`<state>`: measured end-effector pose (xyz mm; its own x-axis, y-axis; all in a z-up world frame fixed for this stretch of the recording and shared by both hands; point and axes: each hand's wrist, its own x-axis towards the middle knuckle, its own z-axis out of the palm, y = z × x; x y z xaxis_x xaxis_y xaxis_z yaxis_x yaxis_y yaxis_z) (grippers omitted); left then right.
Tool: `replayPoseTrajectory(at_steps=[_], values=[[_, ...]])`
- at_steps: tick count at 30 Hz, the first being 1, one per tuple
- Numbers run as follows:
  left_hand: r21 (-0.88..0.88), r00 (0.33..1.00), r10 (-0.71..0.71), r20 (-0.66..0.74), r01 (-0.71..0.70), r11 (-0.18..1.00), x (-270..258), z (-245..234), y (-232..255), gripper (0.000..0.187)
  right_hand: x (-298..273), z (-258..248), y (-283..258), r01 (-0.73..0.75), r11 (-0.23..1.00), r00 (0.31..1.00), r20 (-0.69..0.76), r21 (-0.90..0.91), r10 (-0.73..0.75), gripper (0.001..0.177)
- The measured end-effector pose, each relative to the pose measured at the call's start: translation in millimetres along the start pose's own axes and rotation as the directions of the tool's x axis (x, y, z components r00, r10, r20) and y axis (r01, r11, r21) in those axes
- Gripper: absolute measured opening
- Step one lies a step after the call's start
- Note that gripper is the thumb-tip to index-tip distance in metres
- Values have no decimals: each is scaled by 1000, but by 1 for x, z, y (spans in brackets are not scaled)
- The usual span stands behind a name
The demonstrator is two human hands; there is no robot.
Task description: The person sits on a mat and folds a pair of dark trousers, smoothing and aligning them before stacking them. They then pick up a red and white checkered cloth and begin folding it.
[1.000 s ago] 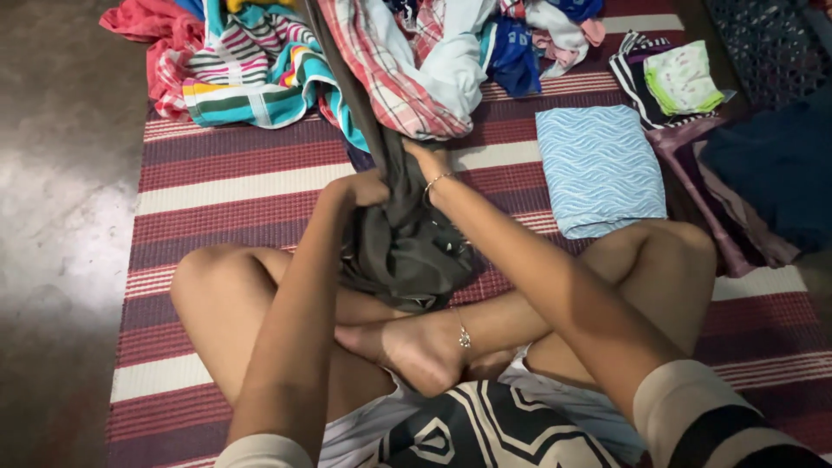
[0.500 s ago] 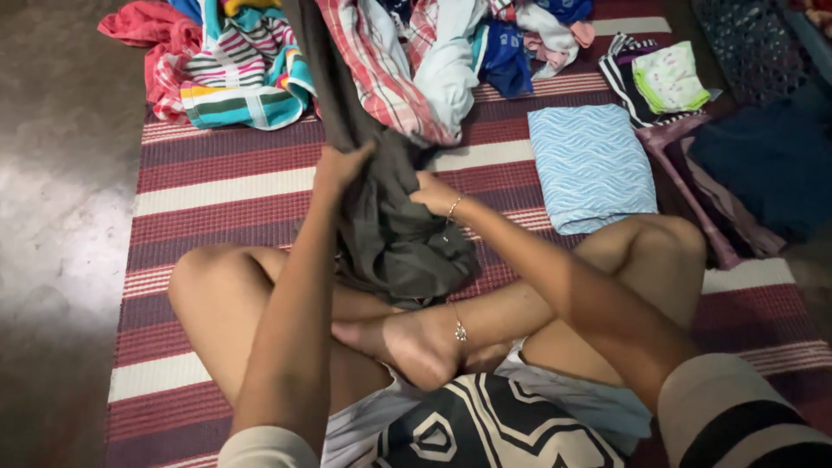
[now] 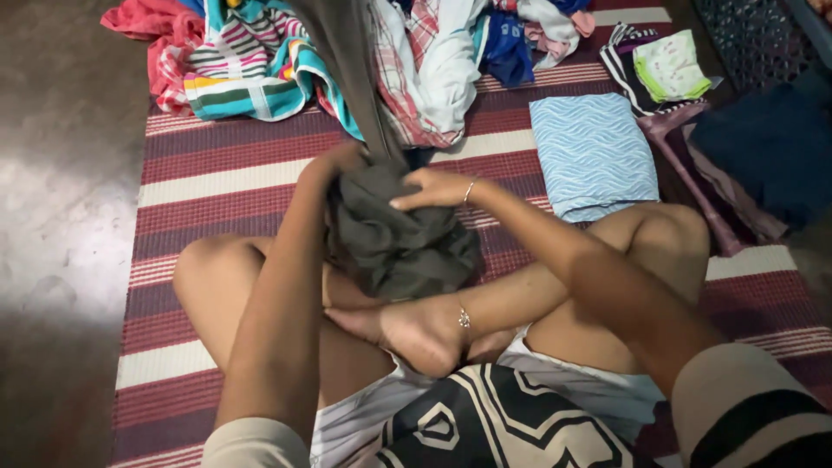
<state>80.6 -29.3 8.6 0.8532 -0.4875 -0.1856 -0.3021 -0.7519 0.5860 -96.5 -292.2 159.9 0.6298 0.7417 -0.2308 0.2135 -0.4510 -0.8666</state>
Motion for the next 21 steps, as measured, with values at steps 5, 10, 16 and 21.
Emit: replayPoseTrajectory(at_steps=[5,10,16,21], values=[[-109,893,177,413,-145,983,-40,11,53,48,22,-7,55,-216,957,902,-335,194,272,63],[-197,790,280,545,-204,959,-79,4,129,58,45,0,76,205,918,643,-661,-340,-388,72],[-571,749,-9,663,513,641,-105,-56,189,46,52,2,335,157,957,972,-211,245,-105,32],[-160,880,-402,-254,372,914,-100,-45,163,71,43,22,134,145,957,985,53,251,-163,30]])
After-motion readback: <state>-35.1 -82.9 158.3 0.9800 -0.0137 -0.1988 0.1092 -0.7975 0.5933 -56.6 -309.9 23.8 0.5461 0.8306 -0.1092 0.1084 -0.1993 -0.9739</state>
